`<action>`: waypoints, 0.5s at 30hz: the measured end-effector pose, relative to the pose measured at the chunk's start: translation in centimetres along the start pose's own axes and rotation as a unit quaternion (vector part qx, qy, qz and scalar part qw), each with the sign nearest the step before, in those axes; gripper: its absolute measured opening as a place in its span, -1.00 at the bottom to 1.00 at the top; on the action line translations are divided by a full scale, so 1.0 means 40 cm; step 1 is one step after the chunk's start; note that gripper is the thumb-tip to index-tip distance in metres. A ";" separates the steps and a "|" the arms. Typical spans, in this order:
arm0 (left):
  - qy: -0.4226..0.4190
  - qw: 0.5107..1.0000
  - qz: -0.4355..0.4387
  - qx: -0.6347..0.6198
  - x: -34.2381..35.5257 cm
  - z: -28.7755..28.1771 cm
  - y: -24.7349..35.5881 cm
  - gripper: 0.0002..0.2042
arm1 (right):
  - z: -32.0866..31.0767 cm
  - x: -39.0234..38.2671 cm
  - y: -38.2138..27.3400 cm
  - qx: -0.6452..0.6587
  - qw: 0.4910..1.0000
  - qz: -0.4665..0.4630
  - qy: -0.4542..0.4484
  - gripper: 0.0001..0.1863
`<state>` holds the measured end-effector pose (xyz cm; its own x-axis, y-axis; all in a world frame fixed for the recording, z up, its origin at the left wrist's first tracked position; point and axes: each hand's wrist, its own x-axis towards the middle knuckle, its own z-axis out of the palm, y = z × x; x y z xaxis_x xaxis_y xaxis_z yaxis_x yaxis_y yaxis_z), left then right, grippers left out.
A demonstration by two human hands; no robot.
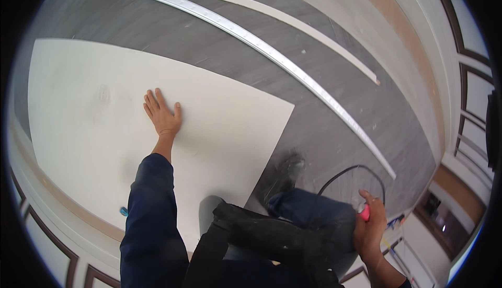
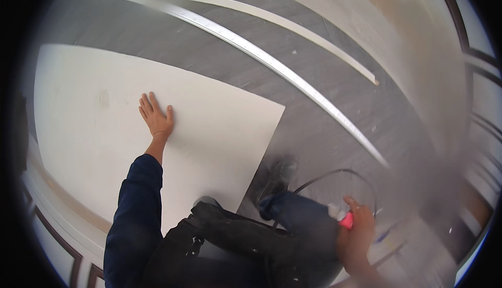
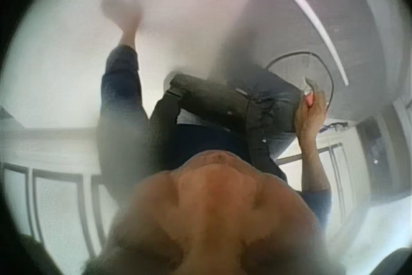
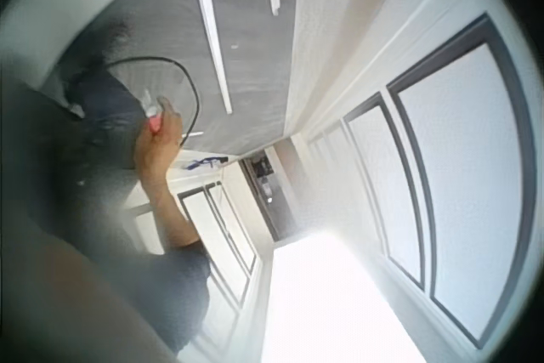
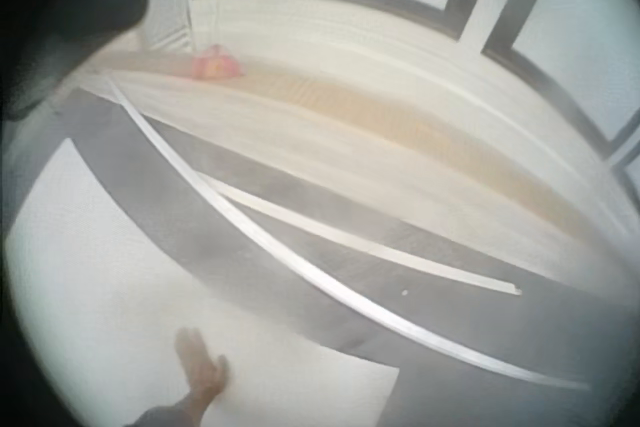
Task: The person uses a utility knife and a metal straightedge to score and cut a large sheet of drywall. They measure the board, align the straightedge, and make multiple scoring passes to sever the material. The person then snaps the board along the scored line and cuts the paper backing on the reverse side.
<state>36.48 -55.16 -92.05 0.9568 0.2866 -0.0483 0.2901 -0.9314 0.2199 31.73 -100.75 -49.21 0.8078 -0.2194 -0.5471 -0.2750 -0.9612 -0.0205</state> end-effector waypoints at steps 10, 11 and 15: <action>-0.300 0.953 -0.047 -0.012 -0.125 -0.031 -0.062 -0.41 | -0.010 0.027 0.208 -0.104 0.943 -0.291 -0.121 -0.39; -0.345 0.937 -0.016 -0.044 -0.161 -0.039 0.072 -0.40 | -0.008 0.011 0.255 -0.088 0.950 -0.278 -0.112 -0.39; -0.457 0.882 0.010 -0.115 -0.552 -0.442 0.325 -0.38 | 0.029 -0.096 0.338 -0.059 0.954 -0.268 -0.122 -0.41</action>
<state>18.79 -69.64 -70.91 0.6070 -0.1281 -0.7843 0.3615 -0.8344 0.4160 24.30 -112.71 -48.38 0.6658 0.3412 -0.6635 0.2161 -0.9394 -0.2662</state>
